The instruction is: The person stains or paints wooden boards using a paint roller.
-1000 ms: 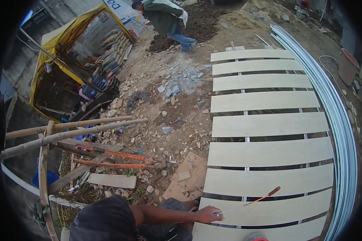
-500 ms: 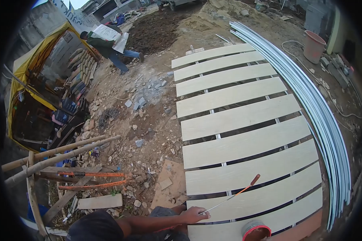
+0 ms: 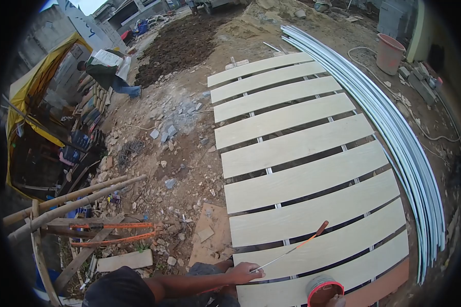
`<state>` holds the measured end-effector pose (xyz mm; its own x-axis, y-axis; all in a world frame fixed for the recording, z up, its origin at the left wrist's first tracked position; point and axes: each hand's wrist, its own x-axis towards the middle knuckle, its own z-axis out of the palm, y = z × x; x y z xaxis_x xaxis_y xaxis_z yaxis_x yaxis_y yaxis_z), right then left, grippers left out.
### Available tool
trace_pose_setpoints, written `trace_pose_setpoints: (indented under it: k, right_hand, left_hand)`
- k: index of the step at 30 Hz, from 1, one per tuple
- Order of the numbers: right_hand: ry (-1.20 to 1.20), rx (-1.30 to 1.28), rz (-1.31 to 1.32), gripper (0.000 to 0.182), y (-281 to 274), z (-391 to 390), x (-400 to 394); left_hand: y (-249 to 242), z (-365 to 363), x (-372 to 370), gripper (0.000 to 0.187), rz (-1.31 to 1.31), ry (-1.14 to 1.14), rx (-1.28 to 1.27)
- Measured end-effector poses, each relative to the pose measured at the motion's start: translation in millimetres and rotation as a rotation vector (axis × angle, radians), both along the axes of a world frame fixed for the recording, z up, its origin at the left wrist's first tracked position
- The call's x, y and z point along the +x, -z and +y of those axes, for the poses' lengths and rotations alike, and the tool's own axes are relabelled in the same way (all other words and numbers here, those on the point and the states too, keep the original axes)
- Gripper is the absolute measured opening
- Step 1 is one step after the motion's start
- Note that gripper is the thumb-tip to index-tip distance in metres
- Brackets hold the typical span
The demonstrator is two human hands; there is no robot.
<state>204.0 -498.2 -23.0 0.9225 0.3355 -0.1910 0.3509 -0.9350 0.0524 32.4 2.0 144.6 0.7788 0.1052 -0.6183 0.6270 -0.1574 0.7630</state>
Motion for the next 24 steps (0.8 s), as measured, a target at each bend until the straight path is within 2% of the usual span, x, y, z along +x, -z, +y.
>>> trace_pose_setpoints:
  k: [8, 20, 22, 24]
  right_hand:
    - [0.091, 0.001, 0.052, 0.029, -21.7, 18.7, 39.2]
    - [0.263, 0.033, 0.175, 0.029, -101.3, 76.8, 8.8]
    - [0.329, -0.108, 0.278, 0.025, -125.4, 85.9, 5.7]
    - [0.311, -0.115, 0.273, 0.025, -128.9, 88.5, 17.0]
  left_hand:
    - [2.2, 2.4, -1.2, 0.051, -0.014, -0.06, -0.006]
    - [12.4, 9.8, -13.6, 0.051, 0.002, -0.032, -0.01]
    - [11.1, 10.8, -12.6, 0.051, 0.0, -0.031, -0.009]
    - [7.2, 12.4, -8.5, 0.051, -0.01, -0.026, -0.006]
